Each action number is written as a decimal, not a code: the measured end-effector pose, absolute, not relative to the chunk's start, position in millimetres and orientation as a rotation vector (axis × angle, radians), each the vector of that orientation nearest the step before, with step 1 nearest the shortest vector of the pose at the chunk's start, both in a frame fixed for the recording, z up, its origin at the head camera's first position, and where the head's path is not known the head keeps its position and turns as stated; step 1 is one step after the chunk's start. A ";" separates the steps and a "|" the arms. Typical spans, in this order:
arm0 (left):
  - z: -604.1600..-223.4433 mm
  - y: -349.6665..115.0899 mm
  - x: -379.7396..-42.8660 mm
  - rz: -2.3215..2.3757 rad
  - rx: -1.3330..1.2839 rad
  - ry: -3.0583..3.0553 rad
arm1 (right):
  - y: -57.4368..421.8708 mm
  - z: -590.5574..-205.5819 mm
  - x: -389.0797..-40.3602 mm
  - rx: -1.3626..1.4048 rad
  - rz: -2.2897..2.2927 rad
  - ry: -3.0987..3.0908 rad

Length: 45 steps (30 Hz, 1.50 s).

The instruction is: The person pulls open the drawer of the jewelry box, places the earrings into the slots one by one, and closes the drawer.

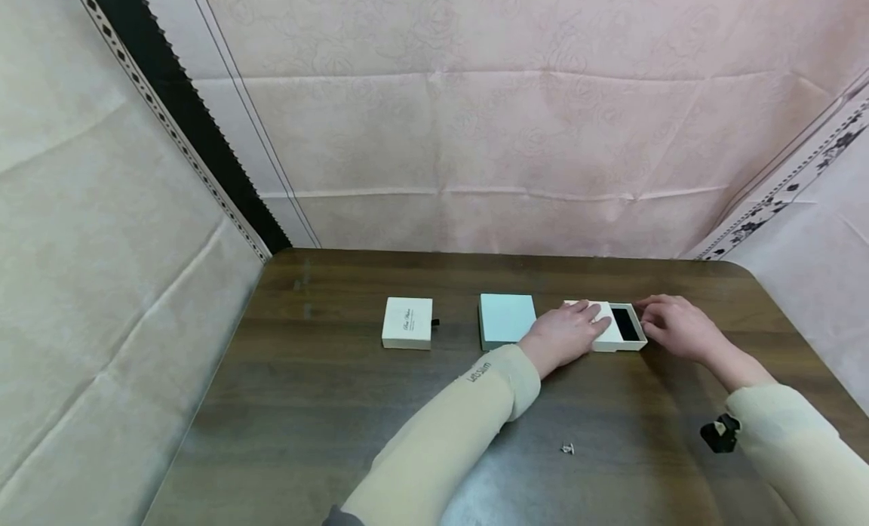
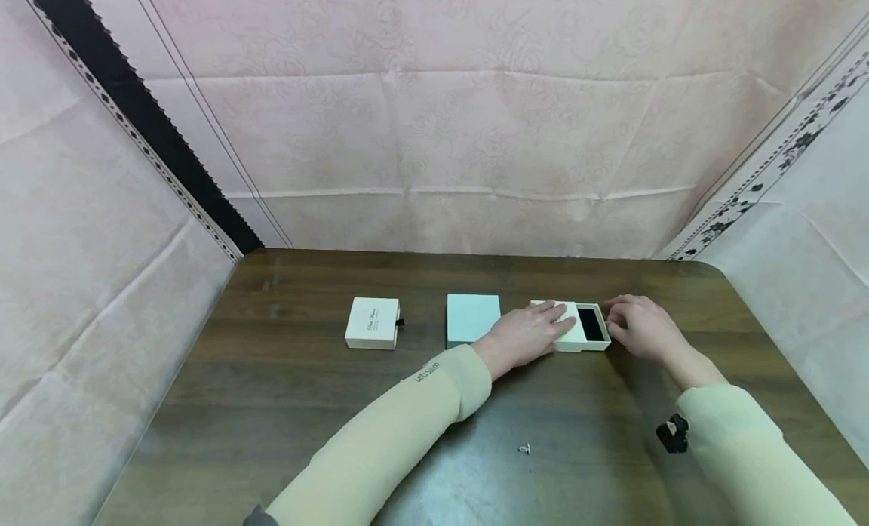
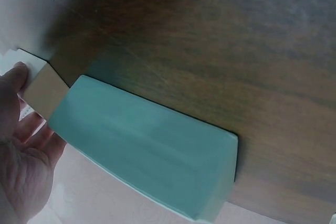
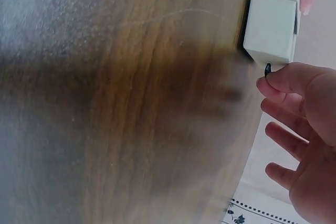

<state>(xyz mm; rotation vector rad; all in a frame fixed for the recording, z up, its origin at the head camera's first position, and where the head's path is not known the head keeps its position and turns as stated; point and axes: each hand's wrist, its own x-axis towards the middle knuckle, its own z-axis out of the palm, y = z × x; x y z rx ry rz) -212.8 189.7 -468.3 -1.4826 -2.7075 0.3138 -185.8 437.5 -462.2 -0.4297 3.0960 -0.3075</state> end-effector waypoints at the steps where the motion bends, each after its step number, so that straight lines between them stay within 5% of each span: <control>1: -468.4 189.7 -213.1 0.313 -1.482 -2.705 | 437.7 -462.0 -185.7 -0.424 -0.314 3.094; 25: -467.8 188.5 -210.1 0.319 -1.490 -2.642 | 446.4 -463.1 -161.6 -0.441 -0.299 3.202; 45: -474.3 187.4 -214.2 0.381 -1.503 -2.625 | 395.3 -461.7 -96.2 -1.013 -0.333 3.392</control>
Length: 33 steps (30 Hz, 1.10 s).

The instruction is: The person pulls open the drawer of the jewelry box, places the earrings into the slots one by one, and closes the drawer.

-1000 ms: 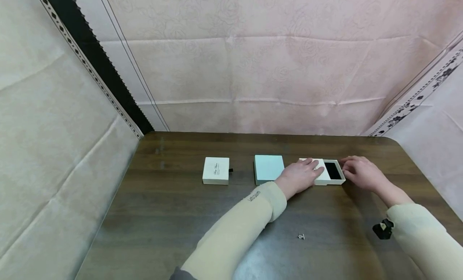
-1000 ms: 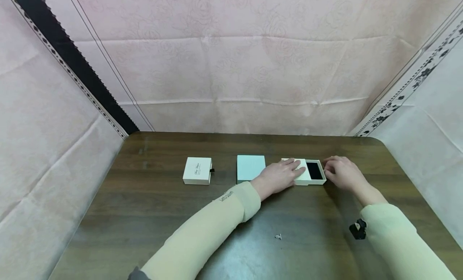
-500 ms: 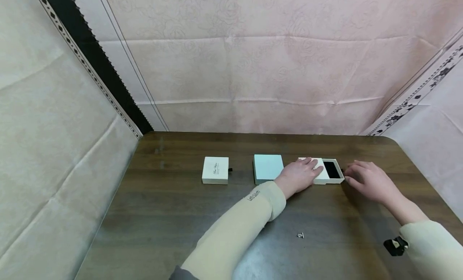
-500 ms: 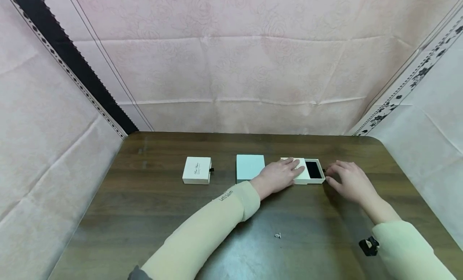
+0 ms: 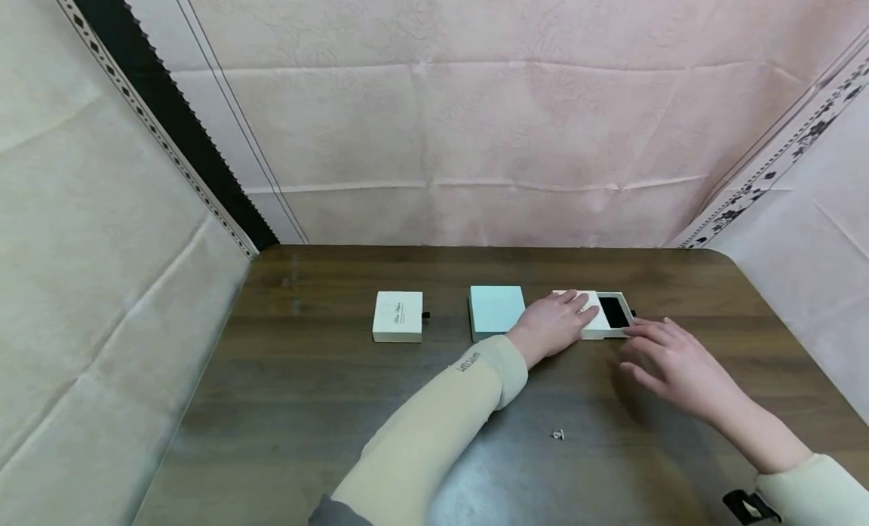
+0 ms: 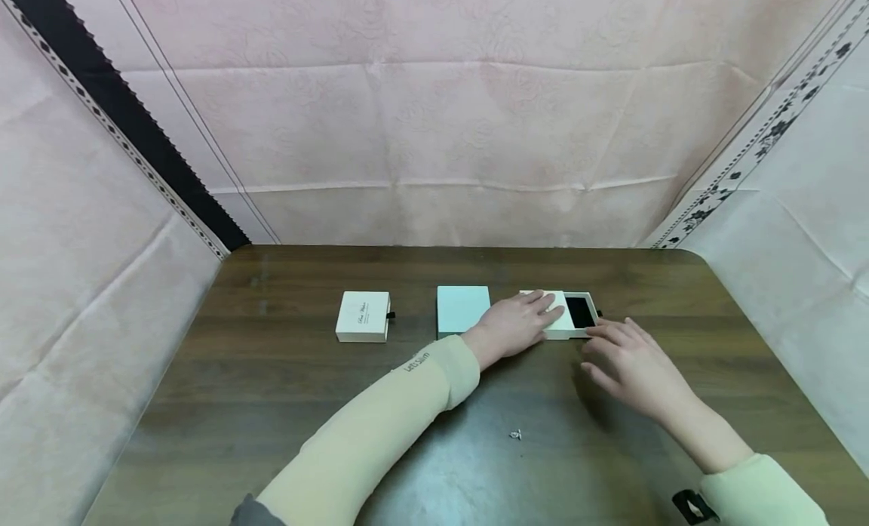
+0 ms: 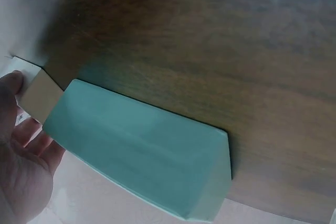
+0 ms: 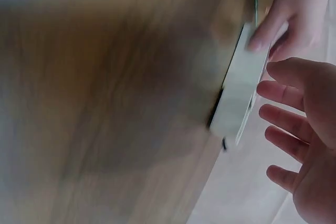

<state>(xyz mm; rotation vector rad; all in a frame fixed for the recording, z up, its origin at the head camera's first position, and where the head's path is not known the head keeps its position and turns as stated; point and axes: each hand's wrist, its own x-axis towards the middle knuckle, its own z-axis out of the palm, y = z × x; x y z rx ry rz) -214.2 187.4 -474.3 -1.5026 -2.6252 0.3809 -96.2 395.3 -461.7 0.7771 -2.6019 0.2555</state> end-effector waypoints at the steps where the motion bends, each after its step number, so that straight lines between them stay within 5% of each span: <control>1: -474.6 187.0 -214.1 0.380 -1.504 -2.628 | 390.3 -462.0 -94.0 0.800 0.260 -2.588; 33: -478.4 184.4 -213.1 0.383 -1.494 -2.690 | 303.7 -472.8 -46.2 1.117 0.351 -2.607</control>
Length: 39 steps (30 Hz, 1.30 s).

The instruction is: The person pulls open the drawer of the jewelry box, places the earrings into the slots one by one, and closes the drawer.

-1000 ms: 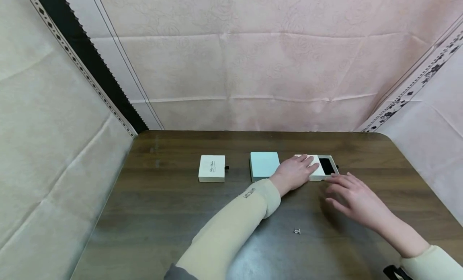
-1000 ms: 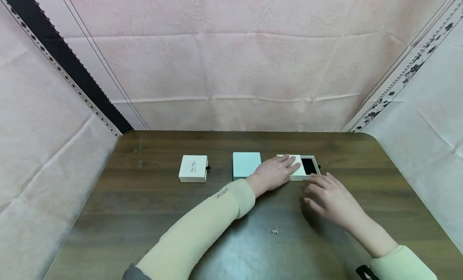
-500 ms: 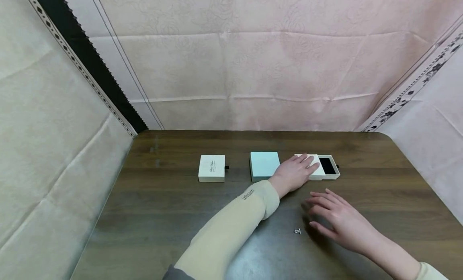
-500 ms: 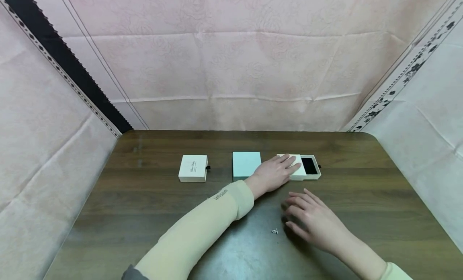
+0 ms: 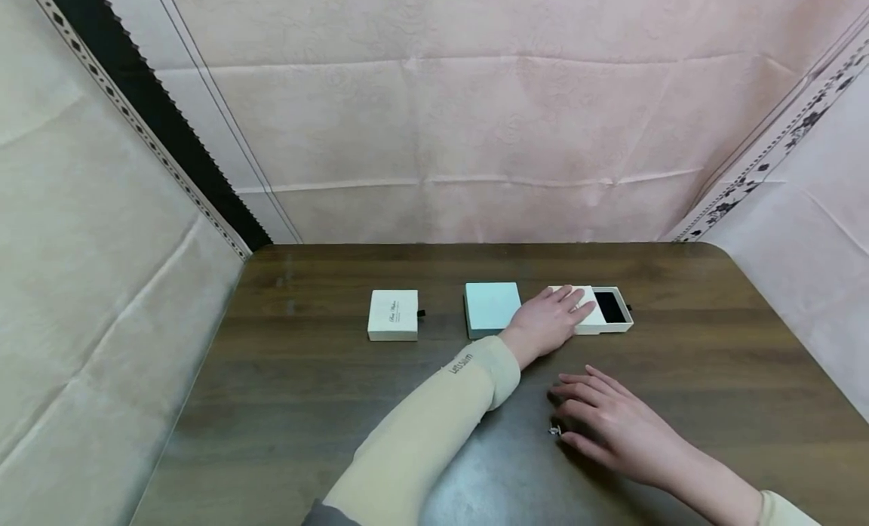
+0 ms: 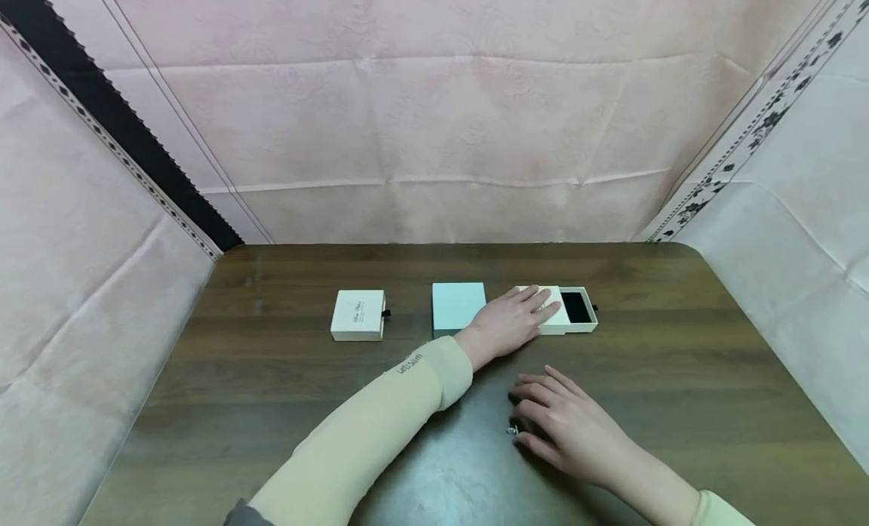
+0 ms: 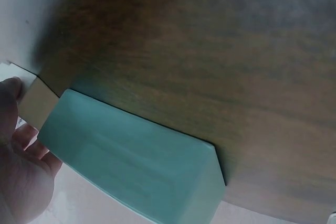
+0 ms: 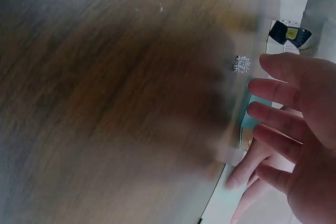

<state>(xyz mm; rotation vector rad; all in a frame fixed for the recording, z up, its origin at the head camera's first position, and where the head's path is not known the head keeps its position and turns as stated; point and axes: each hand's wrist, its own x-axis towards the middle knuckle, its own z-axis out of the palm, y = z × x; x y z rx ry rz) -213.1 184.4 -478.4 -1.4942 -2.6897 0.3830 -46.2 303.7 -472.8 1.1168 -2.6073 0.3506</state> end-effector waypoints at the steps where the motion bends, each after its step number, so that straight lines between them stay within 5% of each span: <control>1: -478.6 183.6 -213.3 0.383 -1.492 -2.688 | 302.9 -473.3 -46.8 1.123 0.351 -2.605; 39: -473.1 183.7 -211.6 0.410 -1.492 -2.728 | 289.8 -491.3 -60.7 1.201 0.338 -2.465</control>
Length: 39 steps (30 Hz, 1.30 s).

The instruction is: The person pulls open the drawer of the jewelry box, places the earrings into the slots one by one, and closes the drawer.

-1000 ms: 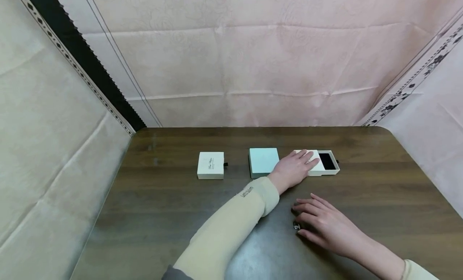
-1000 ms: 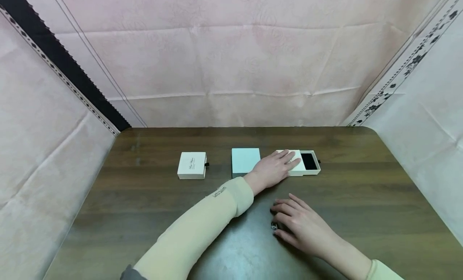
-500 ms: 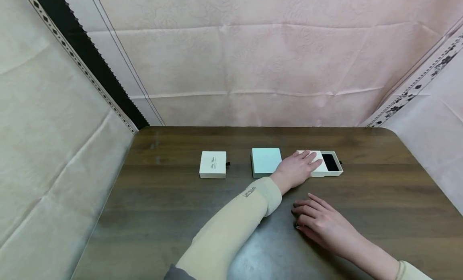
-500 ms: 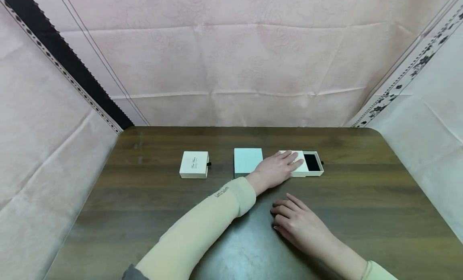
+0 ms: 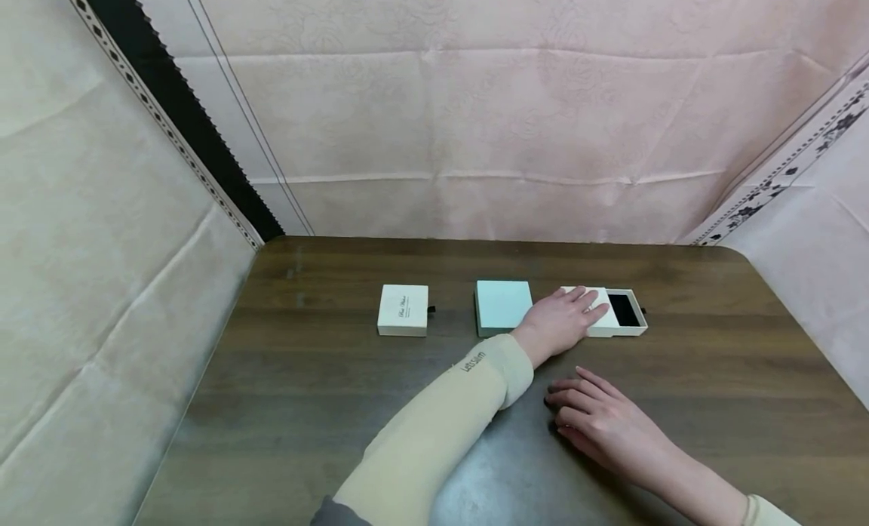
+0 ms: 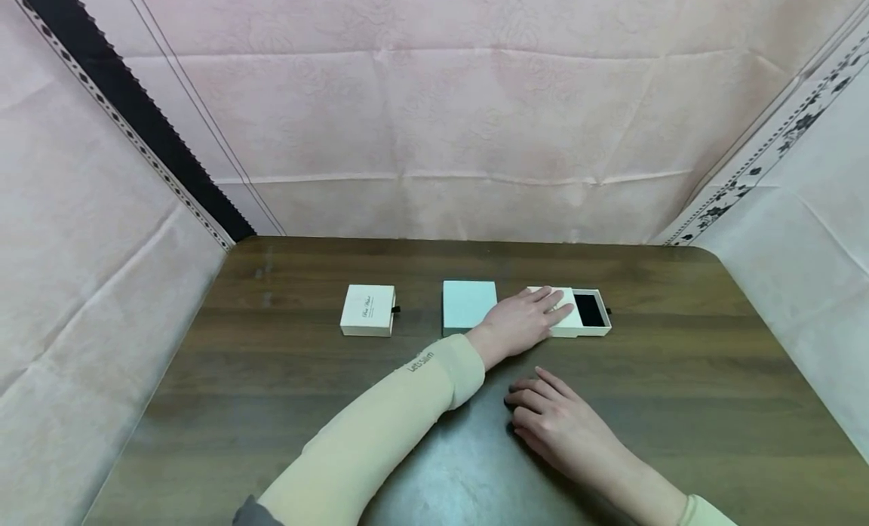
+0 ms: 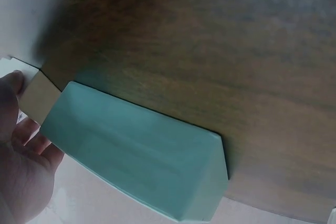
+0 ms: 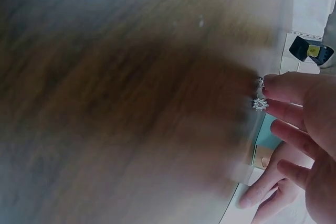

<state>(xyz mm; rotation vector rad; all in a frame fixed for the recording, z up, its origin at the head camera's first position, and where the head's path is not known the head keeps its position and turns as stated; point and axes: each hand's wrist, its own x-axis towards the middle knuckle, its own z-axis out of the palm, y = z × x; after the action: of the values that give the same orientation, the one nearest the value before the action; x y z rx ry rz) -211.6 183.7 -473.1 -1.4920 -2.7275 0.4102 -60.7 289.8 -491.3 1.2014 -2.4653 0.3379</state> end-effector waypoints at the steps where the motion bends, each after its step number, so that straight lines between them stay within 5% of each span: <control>1: -472.8 183.9 -211.4 0.419 -1.493 -2.732 | 289.3 -490.7 -60.4 1.203 0.342 -2.470; 39: -475.3 185.4 -212.6 0.416 -1.492 -2.693 | 379.6 -430.1 -114.6 0.766 0.421 -2.618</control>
<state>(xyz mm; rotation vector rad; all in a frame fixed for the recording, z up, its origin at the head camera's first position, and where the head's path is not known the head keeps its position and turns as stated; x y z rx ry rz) -212.6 185.4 -475.3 -1.4920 -2.6933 0.4161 -114.6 379.6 -430.1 0.7661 -2.6181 0.4215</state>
